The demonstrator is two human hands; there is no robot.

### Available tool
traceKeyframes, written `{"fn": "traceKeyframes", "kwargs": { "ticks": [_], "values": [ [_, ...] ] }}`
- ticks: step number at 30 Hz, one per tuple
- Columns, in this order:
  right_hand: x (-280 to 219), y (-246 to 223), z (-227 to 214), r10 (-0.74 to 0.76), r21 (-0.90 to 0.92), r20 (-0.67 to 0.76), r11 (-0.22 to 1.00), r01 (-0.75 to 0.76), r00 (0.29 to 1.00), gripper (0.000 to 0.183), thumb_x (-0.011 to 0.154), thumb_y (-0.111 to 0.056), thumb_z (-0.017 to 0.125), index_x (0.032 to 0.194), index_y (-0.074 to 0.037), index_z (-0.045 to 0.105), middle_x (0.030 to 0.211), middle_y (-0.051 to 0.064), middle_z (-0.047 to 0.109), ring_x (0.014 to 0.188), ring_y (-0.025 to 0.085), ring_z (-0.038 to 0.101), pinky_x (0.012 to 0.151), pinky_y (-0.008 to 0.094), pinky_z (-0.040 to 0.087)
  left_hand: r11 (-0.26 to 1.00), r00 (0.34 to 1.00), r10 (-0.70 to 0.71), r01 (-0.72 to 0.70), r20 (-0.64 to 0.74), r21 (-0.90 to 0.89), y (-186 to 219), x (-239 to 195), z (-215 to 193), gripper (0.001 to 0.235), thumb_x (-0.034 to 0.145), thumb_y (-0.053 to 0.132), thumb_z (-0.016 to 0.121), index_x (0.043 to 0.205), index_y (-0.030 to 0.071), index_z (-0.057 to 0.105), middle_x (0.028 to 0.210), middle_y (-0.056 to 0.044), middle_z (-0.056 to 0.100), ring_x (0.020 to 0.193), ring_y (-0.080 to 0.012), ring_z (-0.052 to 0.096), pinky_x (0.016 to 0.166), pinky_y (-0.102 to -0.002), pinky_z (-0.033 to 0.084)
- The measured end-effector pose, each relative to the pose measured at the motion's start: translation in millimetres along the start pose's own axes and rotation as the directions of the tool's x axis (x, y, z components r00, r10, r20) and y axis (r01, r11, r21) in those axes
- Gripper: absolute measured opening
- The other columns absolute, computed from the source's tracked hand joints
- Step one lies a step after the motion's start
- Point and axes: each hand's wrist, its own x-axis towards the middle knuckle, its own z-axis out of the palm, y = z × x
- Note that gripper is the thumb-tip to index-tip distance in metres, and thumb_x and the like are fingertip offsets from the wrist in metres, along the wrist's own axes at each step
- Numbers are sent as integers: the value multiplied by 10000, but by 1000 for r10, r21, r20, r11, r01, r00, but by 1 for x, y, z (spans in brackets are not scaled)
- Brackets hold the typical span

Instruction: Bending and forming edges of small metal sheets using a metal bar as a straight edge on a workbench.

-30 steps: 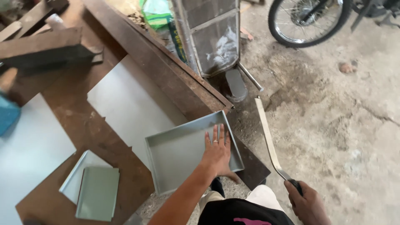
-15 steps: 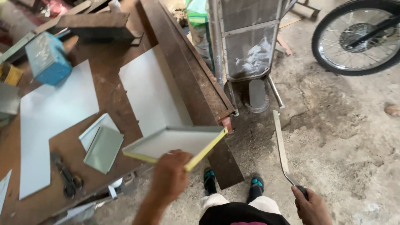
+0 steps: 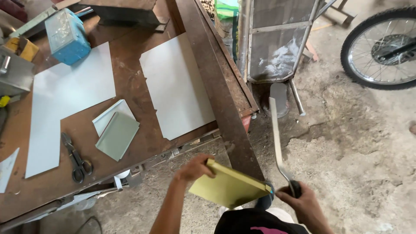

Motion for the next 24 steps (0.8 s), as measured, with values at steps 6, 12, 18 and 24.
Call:
{"fn": "traceKeyframes", "kwargs": {
  "ticks": [6,12,18,24],
  "values": [
    [0,-14,61,24,-26,9,999,-23,1000,359,680,-192,901,917,9,721,792,140,802,682,192,733,645,336,581,986,990,117,-107,76,-126,-63,78,-25,289,661,-79,746,913,32,657,880,-52,679,859,-183,644,828,-299,543],
    [-28,-31,94,5,-79,-88,997,-12,996,393,689,-192,920,914,33,688,745,122,752,643,176,661,602,336,546,950,978,184,-202,-98,-238,-108,107,-22,263,675,-36,634,931,-7,686,845,-48,650,759,-176,587,668,-310,492],
    [-35,-33,110,38,-179,-188,981,-73,981,479,638,-245,956,877,20,636,719,108,703,644,192,646,595,352,550,817,954,211,-291,-211,-498,-62,104,-23,538,629,-71,530,1157,24,577,1023,-55,675,916,-189,659,775,-286,526],
    [-28,-38,122,-9,-298,-274,951,-76,962,642,529,-367,994,874,1,598,714,89,712,627,197,687,602,367,563,721,941,234,-337,-244,-605,-69,139,-40,569,650,-86,488,1202,36,558,1089,-45,654,986,-184,640,831,-283,522]
  ]
}}
